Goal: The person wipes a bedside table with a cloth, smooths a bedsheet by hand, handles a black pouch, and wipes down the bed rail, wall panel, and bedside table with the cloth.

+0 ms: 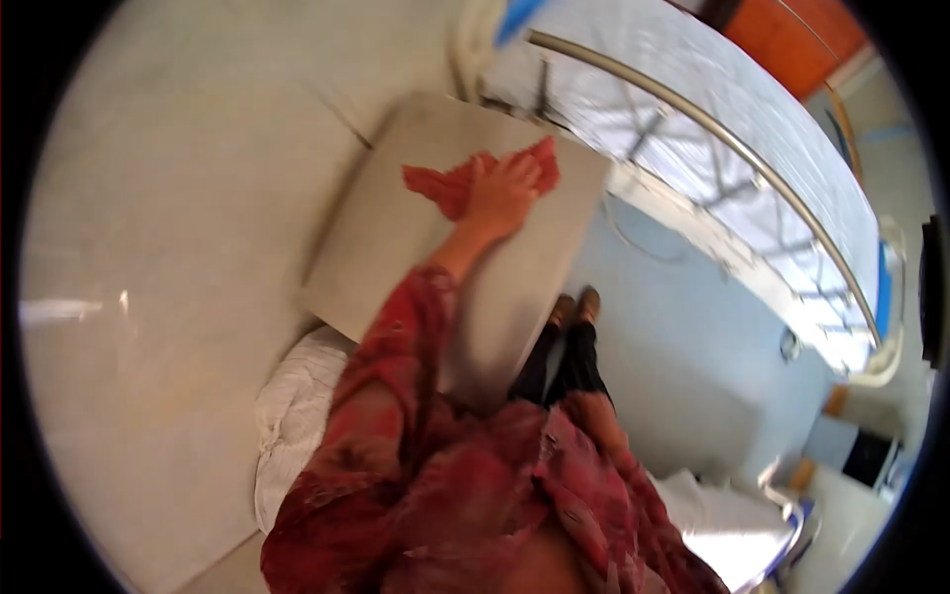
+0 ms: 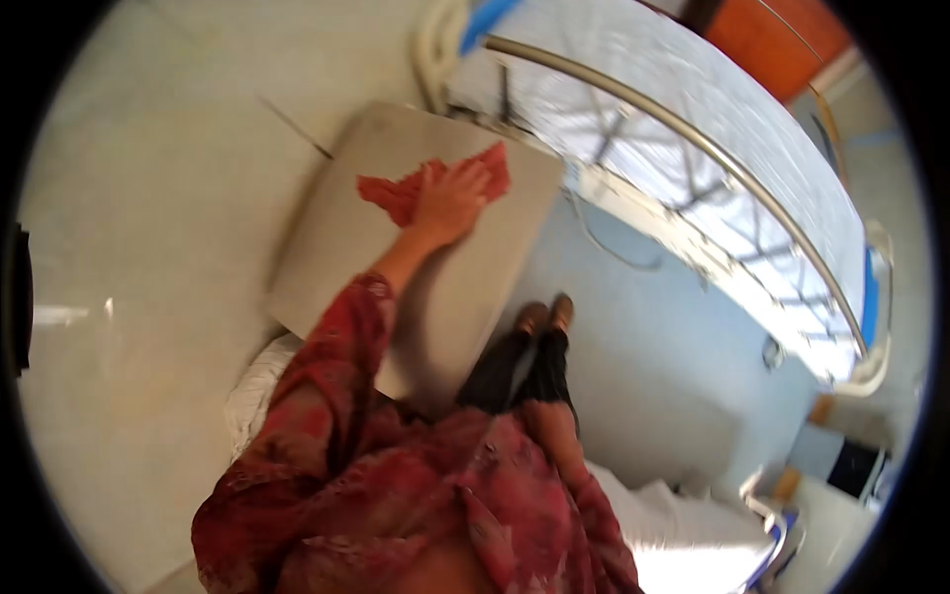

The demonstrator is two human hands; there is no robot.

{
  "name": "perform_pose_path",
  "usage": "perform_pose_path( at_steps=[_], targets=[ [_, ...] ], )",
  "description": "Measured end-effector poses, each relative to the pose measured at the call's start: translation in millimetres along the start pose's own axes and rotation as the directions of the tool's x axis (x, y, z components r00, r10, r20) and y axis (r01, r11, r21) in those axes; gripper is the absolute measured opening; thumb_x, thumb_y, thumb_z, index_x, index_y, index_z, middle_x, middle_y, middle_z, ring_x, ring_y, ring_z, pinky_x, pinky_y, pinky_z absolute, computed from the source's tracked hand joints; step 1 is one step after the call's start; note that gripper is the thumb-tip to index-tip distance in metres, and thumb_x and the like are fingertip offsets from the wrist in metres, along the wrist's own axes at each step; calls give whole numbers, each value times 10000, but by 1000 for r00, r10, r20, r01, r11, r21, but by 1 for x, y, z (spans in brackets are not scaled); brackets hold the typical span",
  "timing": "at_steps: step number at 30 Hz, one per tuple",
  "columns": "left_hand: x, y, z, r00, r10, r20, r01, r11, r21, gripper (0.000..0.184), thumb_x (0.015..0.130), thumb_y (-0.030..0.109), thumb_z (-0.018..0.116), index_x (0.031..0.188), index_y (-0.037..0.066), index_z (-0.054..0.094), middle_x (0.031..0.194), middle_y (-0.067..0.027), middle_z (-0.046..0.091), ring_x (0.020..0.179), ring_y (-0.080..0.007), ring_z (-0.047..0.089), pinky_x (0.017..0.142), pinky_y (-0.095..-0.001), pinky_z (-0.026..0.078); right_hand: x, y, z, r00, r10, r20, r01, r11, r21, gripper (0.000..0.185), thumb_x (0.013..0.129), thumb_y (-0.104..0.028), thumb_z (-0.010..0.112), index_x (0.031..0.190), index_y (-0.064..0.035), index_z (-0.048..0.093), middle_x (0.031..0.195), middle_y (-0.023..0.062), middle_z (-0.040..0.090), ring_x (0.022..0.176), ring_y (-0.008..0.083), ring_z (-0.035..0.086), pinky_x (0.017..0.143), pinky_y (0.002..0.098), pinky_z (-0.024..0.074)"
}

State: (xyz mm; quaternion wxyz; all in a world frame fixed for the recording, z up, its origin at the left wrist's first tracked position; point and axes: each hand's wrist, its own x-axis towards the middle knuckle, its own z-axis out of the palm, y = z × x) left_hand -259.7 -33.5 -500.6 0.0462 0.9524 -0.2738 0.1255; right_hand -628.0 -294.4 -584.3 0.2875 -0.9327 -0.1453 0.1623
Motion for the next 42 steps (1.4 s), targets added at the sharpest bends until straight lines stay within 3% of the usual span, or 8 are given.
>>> perform_pose_path(
  at_steps=[2, 4, 15, 20, 23, 35, 39, 42],
  targets=[
    [-20, 16, -14, 996, 81, 40, -78, 994, -74, 472, 996, 304, 525, 1430, 123, 562, 1545, -66, 474, 1434, -302, 396, 1127, -688, 266, -5, -3, -9, 988, 103, 116, -105, 994, 17, 157, 899, -177, 640, 912, -44, 721, 846, 205, 700, 787, 430, 664, 722, 506, 535],
    [-46, 34, -28, 984, 166, 59, -156, 976, -151, 469, 991, 299, 533, 1426, 128, 567, 1541, -70, 476, 1439, -307, 390, 1141, -674, 254, -10, -2, -2, 999, 49, 20, -49, 998, -31, 161, 872, -163, 607, 760, -77, 685, 711, 191, 677, 671, 386, 681, 654, 495, 533],
    [-234, 72, -107, 875, 423, 234, -341, 883, -322, 517, 879, 249, 697, 1379, 149, 611, 1524, -62, 492, 1444, -334, 394, 1176, -662, 204, -26, -2, -10, 985, 153, 77, -154, 988, 3, 205, 918, -231, 648, 830, -54, 700, 824, 191, 695, 805, 415, 673, 742, 508, 543],
    [-282, 60, -134, 838, 386, 387, -264, 906, -332, 513, 832, 241, 750, 1333, 204, 645, 1517, -26, 502, 1466, -295, 387, 1147, -698, 235, -26, -9, -20, 989, 149, 3, -149, 988, -26, 171, 915, -215, 637, 866, -72, 718, 766, 179, 697, 766, 390, 696, 736, 484, 556],
    [-263, 68, -124, 843, 428, 326, -326, 888, -324, 502, 842, 241, 746, 1333, 212, 649, 1519, -13, 501, 1474, -287, 381, 1150, -703, 226, -27, -3, -18, 974, 179, 140, -157, 975, -156, 187, 938, -213, 597, 890, -88, 728, 739, 171, 699, 724, 374, 706, 725, 476, 559],
    [-60, 115, -35, 914, 372, 162, -325, 911, -255, 433, 1010, 298, 538, 1422, 172, 579, 1582, -52, 428, 1463, -309, 367, 1148, -685, 245, -39, 9, -26, 981, 196, 14, -194, 976, -103, 272, 941, -230, 550, 1094, -157, 762, 736, 119, 715, 666, 308, 700, 713, 422, 541],
    [2, 109, -5, 966, 236, 105, -208, 951, -230, 442, 1033, 315, 515, 1457, 198, 549, 1571, -25, 448, 1455, -292, 383, 1151, -675, 245, -35, 13, -29, 968, 234, 92, -217, 963, -158, 274, 930, -231, 551, 1090, -172, 764, 738, 105, 720, 687, 294, 709, 716, 413, 532],
    [41, 102, 16, 987, 149, 61, -137, 976, -170, 452, 1045, 347, 491, 1472, 203, 536, 1577, -11, 446, 1465, -268, 374, 1158, -665, 247, -34, 21, -28, 971, 231, 68, -232, 973, 3, 205, 908, -168, 542, 922, -116, 740, 805, 177, 734, 755, 380, 729, 708, 488, 563]
  ],
)
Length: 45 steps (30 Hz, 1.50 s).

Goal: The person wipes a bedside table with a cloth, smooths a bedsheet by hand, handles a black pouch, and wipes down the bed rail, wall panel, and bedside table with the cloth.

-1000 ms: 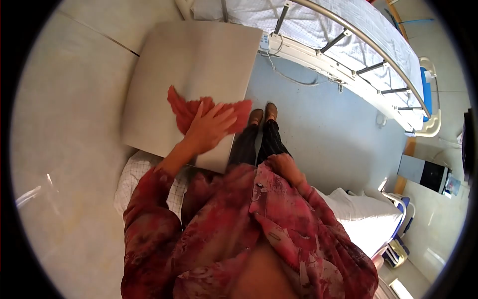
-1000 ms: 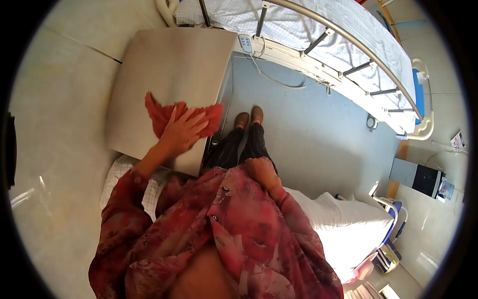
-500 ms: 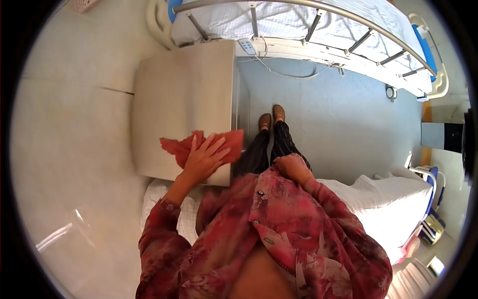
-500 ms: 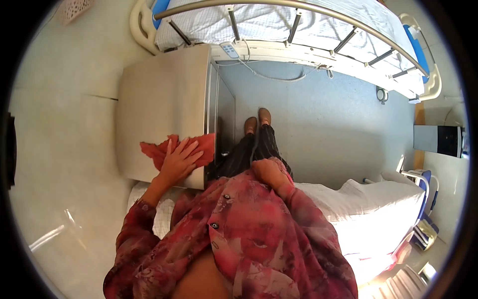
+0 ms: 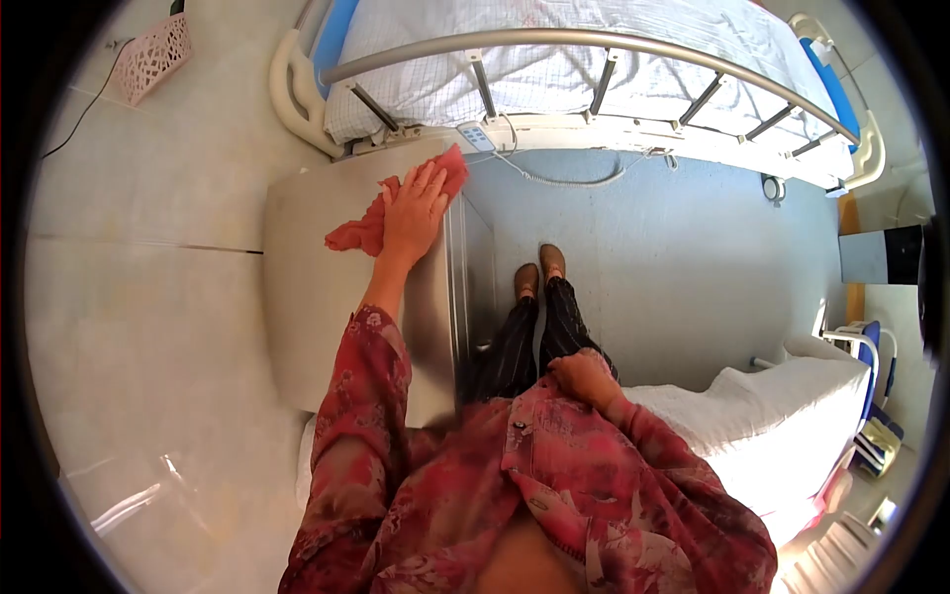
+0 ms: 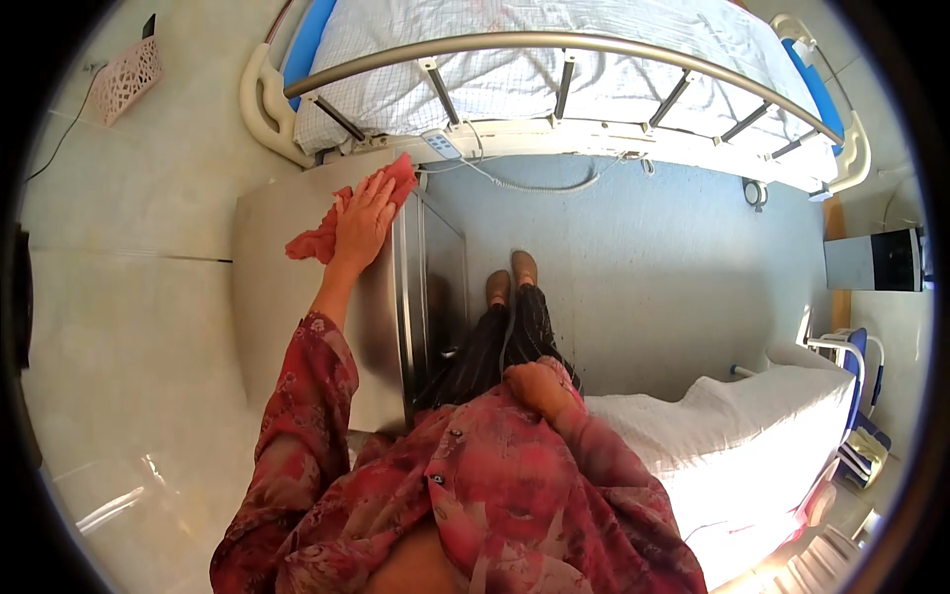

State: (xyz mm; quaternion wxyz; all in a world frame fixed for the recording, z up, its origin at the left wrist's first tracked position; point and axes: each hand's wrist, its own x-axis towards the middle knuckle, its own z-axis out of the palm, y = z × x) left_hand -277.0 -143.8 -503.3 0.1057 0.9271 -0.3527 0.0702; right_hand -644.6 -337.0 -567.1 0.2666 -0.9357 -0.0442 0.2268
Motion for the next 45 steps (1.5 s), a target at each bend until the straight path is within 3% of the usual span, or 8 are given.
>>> perform_pose_path(
  at_steps=[9, 12, 22, 29, 31, 34, 40, 45],
  targets=[
    [108, -65, 25, 960, -278, -42, 278, 961, -6, 472, 1054, 394, 398, 1437, 174, 566, 1513, -40, 528, 1449, -285, 398, 1140, -728, 209, 4, 24, 8, 996, -6, -88, 3, 999, -38, 222, 912, -200, 553, 944, -123, 760, 794, 181, 729, 731, 366, 725, 698, 482, 571],
    [111, -75, 21, 917, -373, 141, 374, 927, 15, 466, 1046, 388, 403, 1421, 173, 578, 1491, -36, 545, 1420, -289, 426, 1103, -762, 230, -3, 30, 25, 996, 61, -72, -63, 998, -26, 204, 883, -191, 602, 963, -124, 777, 828, 122, 734, 797, 313, 696, 779, 439, 522],
    [-32, 8, 0, 993, 3, -118, -2, 1000, 2, 372, 987, 324, 584, 1344, 233, 641, 1513, -34, 496, 1432, -284, 396, 1092, -765, 265, -5, 5, 22, 990, 17, -140, -3, 995, 99, 190, 910, -167, 618, 997, -73, 758, 846, 182, 722, 812, 390, 682, 779, 493, 538],
    [-172, 45, -54, 973, 208, 99, -187, 964, -188, 224, 924, 241, 674, 1134, 185, 728, 1546, -69, 479, 1460, -341, 380, 1158, -689, 195, -8, -1, 26, 995, -80, -58, 84, 994, 70, 195, 916, -143, 623, 1027, -37, 745, 890, 207, 724, 840, 411, 678, 794, 475, 546],
    [-208, 49, -70, 968, 227, 110, -200, 956, -214, 177, 893, 213, 698, 1063, 167, 720, 1538, -85, 488, 1463, -348, 378, 1165, -670, 193, -8, -9, 16, 968, -133, -213, 154, 984, 89, 245, 928, -321, 633, 923, -95, 726, 852, 163, 724, 793, 393, 697, 765, 480, 543],
    [-263, 49, -93, 945, 268, 186, -197, 924, -327, 217, 878, 186, 702, 1093, 176, 727, 1535, -88, 492, 1474, -357, 365, 1175, -662, 180, -7, -15, 12, 991, -67, -117, 79, 992, 95, 205, 929, -210, 619, 1008, -58, 733, 900, 186, 726, 837, 402, 694, 786, 478, 549],
    [-370, 2, -120, 956, -34, 290, 66, 993, -100, 388, 874, 164, 674, 1261, 190, 686, 1549, -101, 472, 1466, -359, 379, 1145, -681, 227, -1, -2, 29, 995, -52, -81, 61, 991, 117, 215, 942, -170, 584, 1057, -68, 734, 890, 197, 727, 840, 400, 695, 787, 484, 549],
    [-397, -116, -84, 800, -580, -154, 597, 793, 118, 479, 1054, 326, 392, 1471, 140, 537, 1605, -114, 396, 1483, -376, 308, 1165, -650, 182, 5, -3, 31, 992, -72, -105, 86, 987, 137, 233, 944, -200, 570, 1051, -90, 747, 867, 195, 729, 821, 402, 703, 790, 503, 553]
  ],
)
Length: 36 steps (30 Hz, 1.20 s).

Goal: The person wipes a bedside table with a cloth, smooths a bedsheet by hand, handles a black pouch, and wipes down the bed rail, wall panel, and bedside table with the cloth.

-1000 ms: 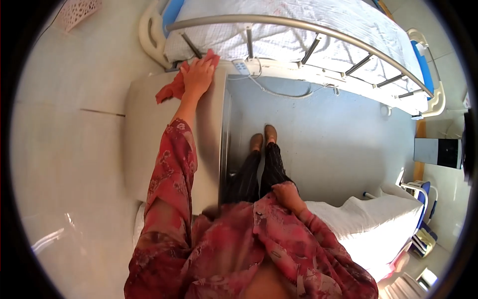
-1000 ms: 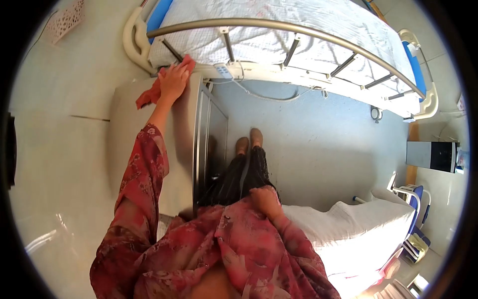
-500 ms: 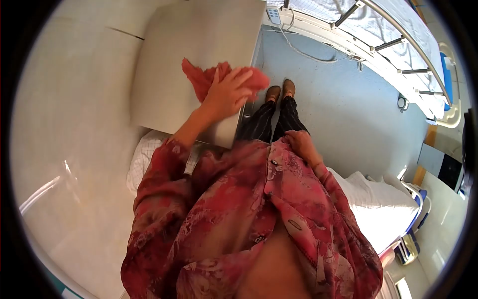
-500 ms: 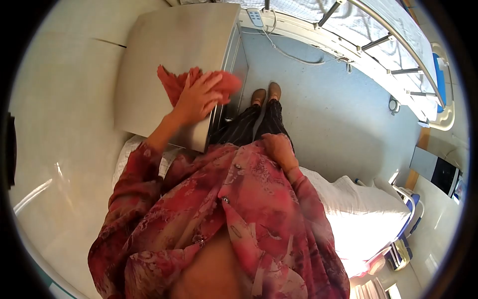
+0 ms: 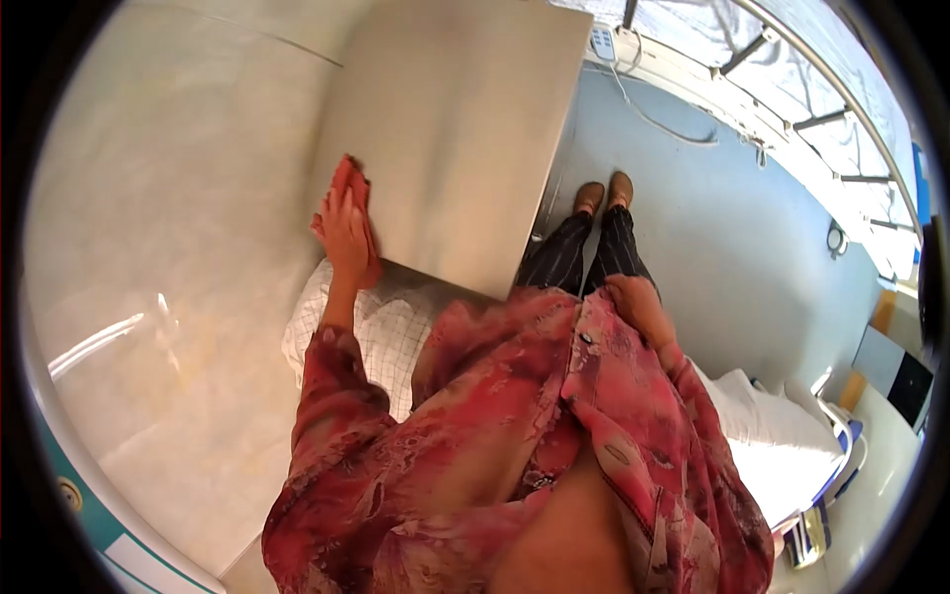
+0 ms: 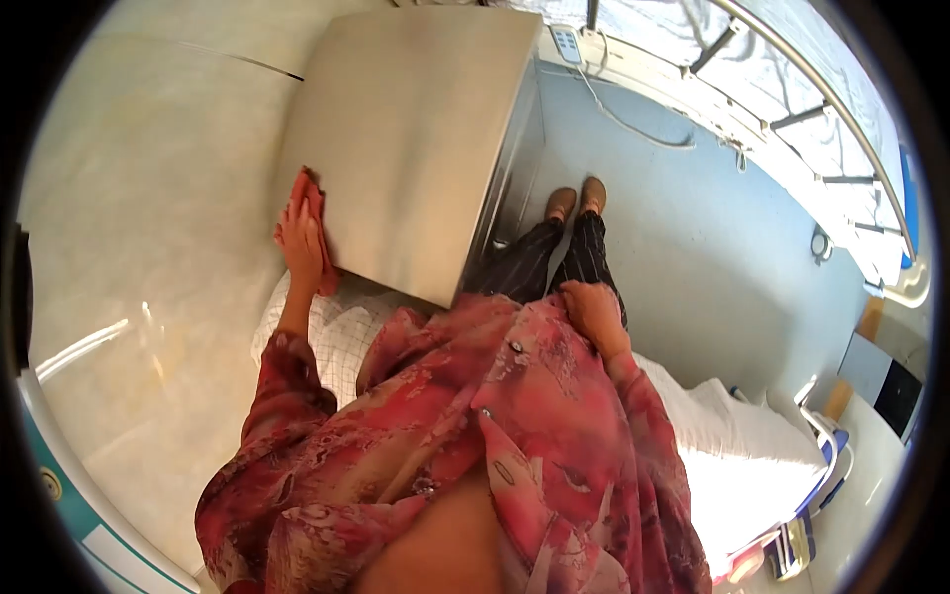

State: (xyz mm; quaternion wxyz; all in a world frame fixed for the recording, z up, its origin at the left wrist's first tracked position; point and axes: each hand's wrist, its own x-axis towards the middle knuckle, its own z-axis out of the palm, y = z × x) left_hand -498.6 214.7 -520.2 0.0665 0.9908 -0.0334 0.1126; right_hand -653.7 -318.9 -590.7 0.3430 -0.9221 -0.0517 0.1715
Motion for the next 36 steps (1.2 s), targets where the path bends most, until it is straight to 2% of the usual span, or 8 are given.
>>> perform_pose_path(
  at_steps=[3, 6, 8, 14, 20, 26, 31, 36],
  targets=[
    [53, -15, 17, 958, -288, 0, 288, 957, 38, 489, 1063, 342, 387, 1490, 136, 507, 1619, -90, 373, 1444, -364, 356, 1140, -672, 213, -1, 11, 4, 1000, -20, -19, 20, 1000, -13, 240, 935, -212, 589, 1058, -88, 752, 865, 207, 726, 810, 414, 700, 781, 505, 561],
    [104, -33, 60, 971, -238, -35, 240, 949, 206, 498, 1051, 364, 411, 1485, 132, 494, 1602, -78, 380, 1346, -347, 441, 1055, -728, 280, 2, 6, 7, 999, 33, 25, -34, 999, 12, 242, 936, -206, 592, 1073, -86, 751, 886, 208, 729, 832, 408, 702, 805, 494, 560],
    [147, 62, 53, 998, -43, -38, 54, 935, 351, 456, 1026, 324, 443, 1421, 115, 537, 1517, -108, 455, 1301, -335, 481, 995, -728, 332, 8, 4, 5, 998, 34, 44, -35, 999, 8, 237, 942, -198, 590, 1074, -83, 749, 907, 209, 731, 843, 403, 703, 820, 490, 555],
    [112, 264, 27, 890, 455, 14, -454, 889, -54, 428, 998, 290, 514, 1386, 121, 582, 1481, -111, 503, 1408, -319, 412, 1106, -726, 251, 8, -8, 6, 999, 37, 13, -37, 999, 30, 231, 951, -181, 590, 1065, -50, 742, 929, 219, 727, 854, 414, 694, 813, 492, 548],
    [51, 215, -16, 808, 585, 75, -517, 764, -387, 427, 968, 313, 584, 1351, 130, 634, 1536, -128, 465, 1458, -332, 370, 1169, -684, 196, 7, -21, -7, 990, 109, 89, -119, 987, 108, 281, 971, -172, 561, 1104, 21, 715, 1036, 257, 707, 982, 439, 675, 852, 461, 546],
    [33, 69, -25, 997, 77, -28, -77, 997, 32, 415, 994, 324, 537, 1366, 153, 607, 1507, -116, 486, 1401, -344, 418, 1112, -704, 255, 13, -33, -16, 985, 94, 144, -112, 986, 122, 284, 958, -170, 568, 1110, 17, 718, 1043, 262, 704, 982, 436, 679, 849, 457, 549],
    [86, -33, 23, 927, -373, -43, 369, 886, 280, 479, 1049, 370, 435, 1469, 156, 521, 1551, -105, 449, 1414, -376, 401, 1068, -769, 259, 12, -19, -6, 997, 32, 68, -36, 997, 61, 241, 933, -190, 614, 1064, -32, 740, 943, 230, 718, 884, 421, 691, 796, 481, 556],
    [189, 18, 42, 824, -564, 45, 561, 825, 71, 553, 1054, 441, 376, 1536, 175, 437, 1599, -89, 396, 1457, -376, 349, 1098, -783, 189, 6, 14, 14, 1000, 3, 23, -1, 997, -77, 222, 934, -237, 608, 1044, -124, 764, 799, 190, 718, 772, 394, 705, 740, 480, 560]
  ],
)
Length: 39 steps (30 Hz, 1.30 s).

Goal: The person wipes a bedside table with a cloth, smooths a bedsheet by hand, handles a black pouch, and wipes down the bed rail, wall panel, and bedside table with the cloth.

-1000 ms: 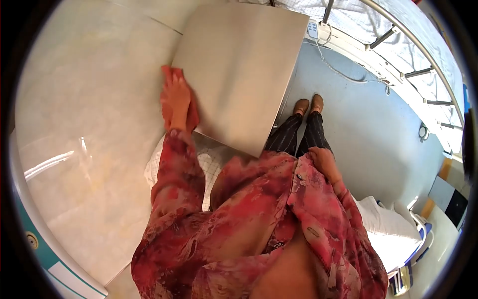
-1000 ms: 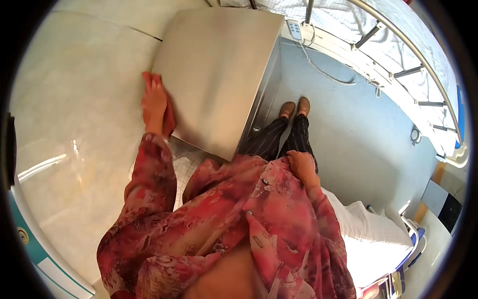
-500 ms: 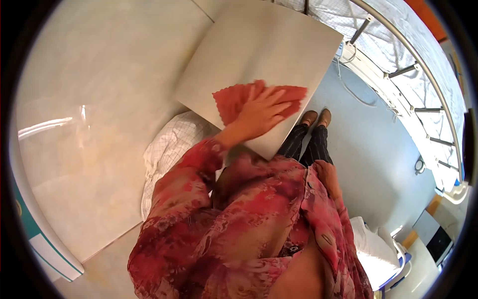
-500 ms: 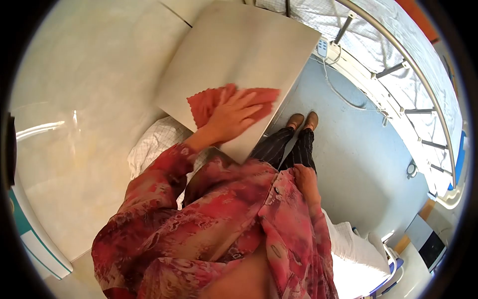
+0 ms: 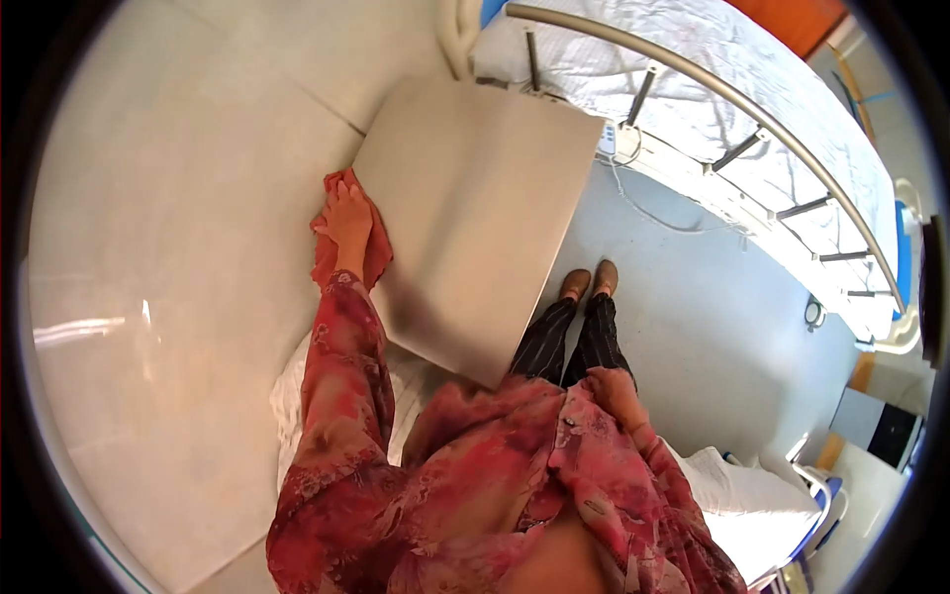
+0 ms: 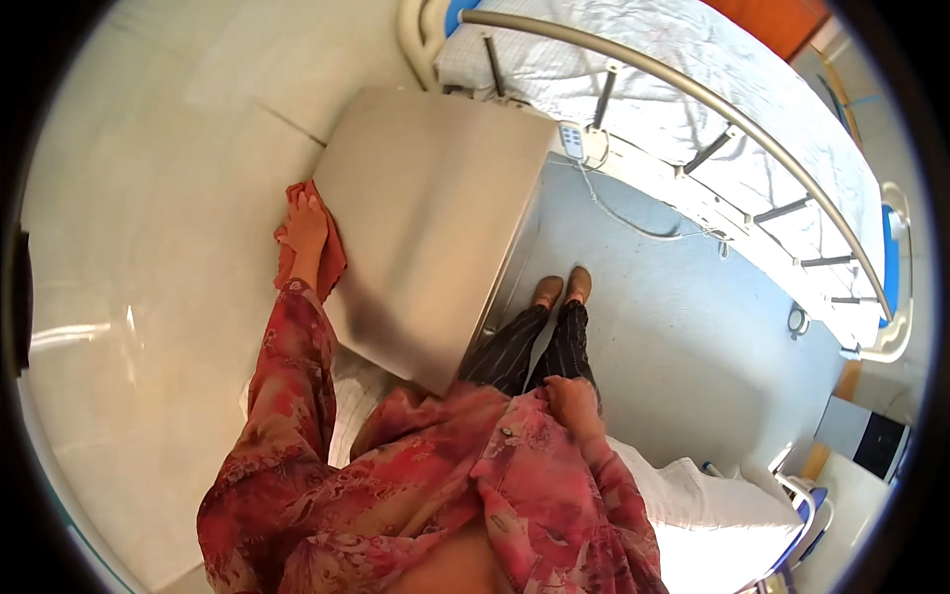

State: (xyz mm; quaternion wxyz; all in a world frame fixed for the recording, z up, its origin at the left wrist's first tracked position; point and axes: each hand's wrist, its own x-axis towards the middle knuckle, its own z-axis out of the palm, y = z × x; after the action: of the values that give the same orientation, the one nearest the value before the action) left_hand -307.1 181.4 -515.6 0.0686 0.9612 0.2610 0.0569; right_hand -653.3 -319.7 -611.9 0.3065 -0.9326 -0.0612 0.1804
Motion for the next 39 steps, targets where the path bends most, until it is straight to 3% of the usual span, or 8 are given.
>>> perform_pose_path(
  at_steps=[5, 11, 17, 19, 24, 33, 35, 39],
  targets=[
    [52, 101, 26, 996, 71, 44, -72, 997, 30, 610, 1043, 496, 336, 1558, 176, 405, 1653, -84, 303, 1517, -347, 255, 1122, -786, 116, 1, -11, -14, 998, 56, 1, -56, 998, -22, 226, 931, -223, 592, 1034, -134, 772, 808, 186, 724, 813, 384, 698, 795, 484, 539],
    [46, 218, 34, 909, 388, 154, -390, 921, -12, 598, 1034, 471, 367, 1552, 176, 413, 1662, -74, 284, 1531, -327, 217, 1125, -782, 133, 0, -3, -16, 996, 85, 27, -85, 996, 24, 229, 907, -214, 618, 1013, -80, 770, 836, 190, 730, 810, 386, 691, 786, 490, 547],
    [-51, 275, 47, 575, 814, -82, -816, 564, -124, 512, 1024, 393, 452, 1472, 151, 505, 1589, -90, 403, 1481, -327, 321, 1134, -752, 186, 0, -11, -20, 995, 103, 6, -103, 994, -33, 230, 912, -220, 602, 1025, -117, 774, 817, 157, 735, 777, 343, 704, 810, 463, 531],
    [-94, 275, 36, 379, 916, -131, -922, 362, -139, 498, 999, 359, 526, 1453, 155, 528, 1559, -93, 441, 1458, -332, 356, 1146, -729, 195, -1, -25, -33, 992, 92, 90, -80, 987, -137, 234, 921, -229, 594, 1040, -136, 772, 819, 148, 737, 761, 334, 706, 825, 436, 526],
    [-173, 246, -6, 133, 987, -87, -975, 115, -191, 444, 946, 331, 607, 1355, 158, 623, 1538, -82, 464, 1453, -323, 368, 1162, -688, 220, -12, -28, -41, 993, 92, 71, -88, 994, -63, 247, 926, -231, 591, 1080, -138, 760, 837, 140, 742, 788, 322, 718, 839, 427, 526],
    [-254, 126, -61, 9, 999, 39, -927, 23, -374, 264, 836, 232, 749, 1090, 159, 751, 1416, -72, 571, 1420, -337, 436, 1173, -669, 217, -26, -23, -35, 998, 58, -3, -58, 996, -72, 246, 936, -251, 595, 1092, -146, 754, 850, 143, 743, 773, 356, 717, 819, 458, 547],
    [-263, 97, -63, 23, 999, 30, -921, 32, -389, 271, 829, 230, 751, 1093, 168, 747, 1417, -68, 574, 1416, -337, 444, 1165, -669, 239, -28, -31, -44, 993, 85, 82, -66, 975, -211, 240, 938, -266, 595, 1070, -148, 757, 863, 149, 744, 759, 363, 716, 764, 465, 564],
    [-267, 50, -81, 88, 989, 119, -913, 128, -387, 381, 800, 235, 765, 1178, 212, 731, 1479, -94, 535, 1426, -356, 438, 1169, -652, 246, -30, -30, -49, 995, 87, 44, -79, 985, -154, 244, 935, -276, 592, 1042, -139, 762, 858, 156, 740, 759, 371, 716, 731, 480, 575]
  ],
)
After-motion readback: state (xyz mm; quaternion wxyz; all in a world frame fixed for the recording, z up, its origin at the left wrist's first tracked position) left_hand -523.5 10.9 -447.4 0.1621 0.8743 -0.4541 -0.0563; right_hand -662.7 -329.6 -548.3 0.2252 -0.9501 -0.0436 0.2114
